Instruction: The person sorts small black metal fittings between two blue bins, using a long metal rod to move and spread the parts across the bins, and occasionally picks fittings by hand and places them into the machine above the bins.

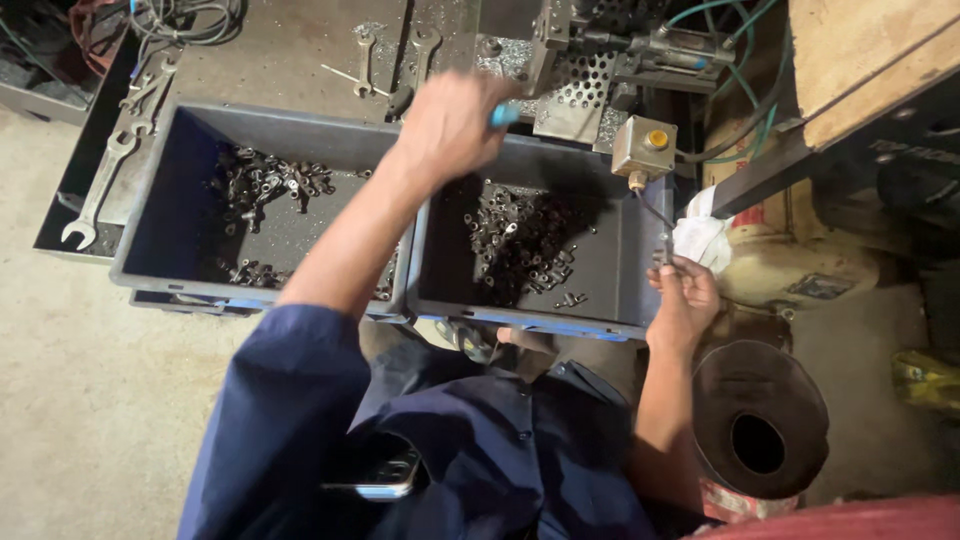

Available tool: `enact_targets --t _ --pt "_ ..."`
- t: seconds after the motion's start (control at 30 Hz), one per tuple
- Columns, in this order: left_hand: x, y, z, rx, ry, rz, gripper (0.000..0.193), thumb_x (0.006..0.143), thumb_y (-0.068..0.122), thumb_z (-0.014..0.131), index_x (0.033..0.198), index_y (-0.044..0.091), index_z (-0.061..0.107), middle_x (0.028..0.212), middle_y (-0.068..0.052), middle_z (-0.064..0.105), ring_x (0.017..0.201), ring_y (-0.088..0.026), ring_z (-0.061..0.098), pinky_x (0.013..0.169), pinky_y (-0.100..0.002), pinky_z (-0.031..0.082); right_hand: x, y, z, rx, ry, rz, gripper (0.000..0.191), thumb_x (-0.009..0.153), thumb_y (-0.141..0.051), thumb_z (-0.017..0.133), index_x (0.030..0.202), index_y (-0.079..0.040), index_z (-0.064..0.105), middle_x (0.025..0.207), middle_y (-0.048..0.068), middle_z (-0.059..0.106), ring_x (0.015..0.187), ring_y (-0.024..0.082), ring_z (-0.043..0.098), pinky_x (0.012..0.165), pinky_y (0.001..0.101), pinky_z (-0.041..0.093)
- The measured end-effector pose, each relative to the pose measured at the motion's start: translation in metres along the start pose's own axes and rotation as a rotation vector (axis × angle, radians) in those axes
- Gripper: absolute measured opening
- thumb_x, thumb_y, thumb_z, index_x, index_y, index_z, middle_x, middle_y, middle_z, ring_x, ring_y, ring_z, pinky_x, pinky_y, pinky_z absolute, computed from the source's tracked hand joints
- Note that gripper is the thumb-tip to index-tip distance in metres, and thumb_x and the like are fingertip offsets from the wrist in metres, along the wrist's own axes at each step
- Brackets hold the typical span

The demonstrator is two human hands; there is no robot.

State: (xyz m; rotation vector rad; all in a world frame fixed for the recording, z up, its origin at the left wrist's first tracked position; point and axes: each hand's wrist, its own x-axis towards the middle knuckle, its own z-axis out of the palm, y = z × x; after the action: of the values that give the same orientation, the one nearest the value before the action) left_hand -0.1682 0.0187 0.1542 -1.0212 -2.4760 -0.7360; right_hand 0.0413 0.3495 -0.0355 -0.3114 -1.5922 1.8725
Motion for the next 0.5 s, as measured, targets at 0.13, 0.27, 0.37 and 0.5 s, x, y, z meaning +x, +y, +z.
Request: enact_targets --t 0.13,0.27,0.37,0.5 --pt "0.058 0.006 -0.006 0.159 0.022 0.091 0.018 0.083 0.022 0.075 0.096 0.011 0.077 0.080 -0.018 0.072 0.074 -0.037 0.071 0.065 -0.048 0.057 -0.005 0.002 0.006 -0.026 -0.014 -0.015 0.015 0.099 0.008 0.063 0.113 0.003 0.064 0.105 0.010 0.070 0.091 0.016 0.069 0.085 0.0316 0.060" --pt "0.091 0.011 0.013 0.350 0.017 0.166 0.009 0.082 0.012 0.071 0.081 0.004 0.075 0.075 -0.016 0.072 0.070 -0.033 0.073 0.062 -0.047 0.057 -0.009 -0.002 0.009 -0.040 -0.045 -0.014 0.015 0.101 0.008 0.063 0.115 0.004 0.064 0.108 0.011 0.070 0.097 0.015 0.069 0.090 0.0328 0.061" --pt "0.105 0.007 0.035 0.299 0.035 0.188 0.012 0.077 0.008 0.070 0.086 0.004 0.077 0.078 -0.019 0.073 0.073 -0.034 0.074 0.061 -0.044 0.059 -0.010 -0.004 0.011 -0.030 -0.069 -0.020 0.016 0.101 0.008 0.063 0.117 0.004 0.063 0.110 0.011 0.071 0.100 0.016 0.069 0.092 0.0330 0.060" --pt "0.119 -0.004 0.071 0.301 -0.053 0.134 0.012 0.082 0.008 0.068 0.089 0.003 0.077 0.079 -0.020 0.074 0.072 -0.035 0.074 0.060 -0.047 0.059 -0.010 -0.002 0.010 -0.071 -0.072 -0.033 0.018 0.101 0.008 0.064 0.118 0.004 0.062 0.111 0.011 0.070 0.100 0.016 0.069 0.094 0.0337 0.060"
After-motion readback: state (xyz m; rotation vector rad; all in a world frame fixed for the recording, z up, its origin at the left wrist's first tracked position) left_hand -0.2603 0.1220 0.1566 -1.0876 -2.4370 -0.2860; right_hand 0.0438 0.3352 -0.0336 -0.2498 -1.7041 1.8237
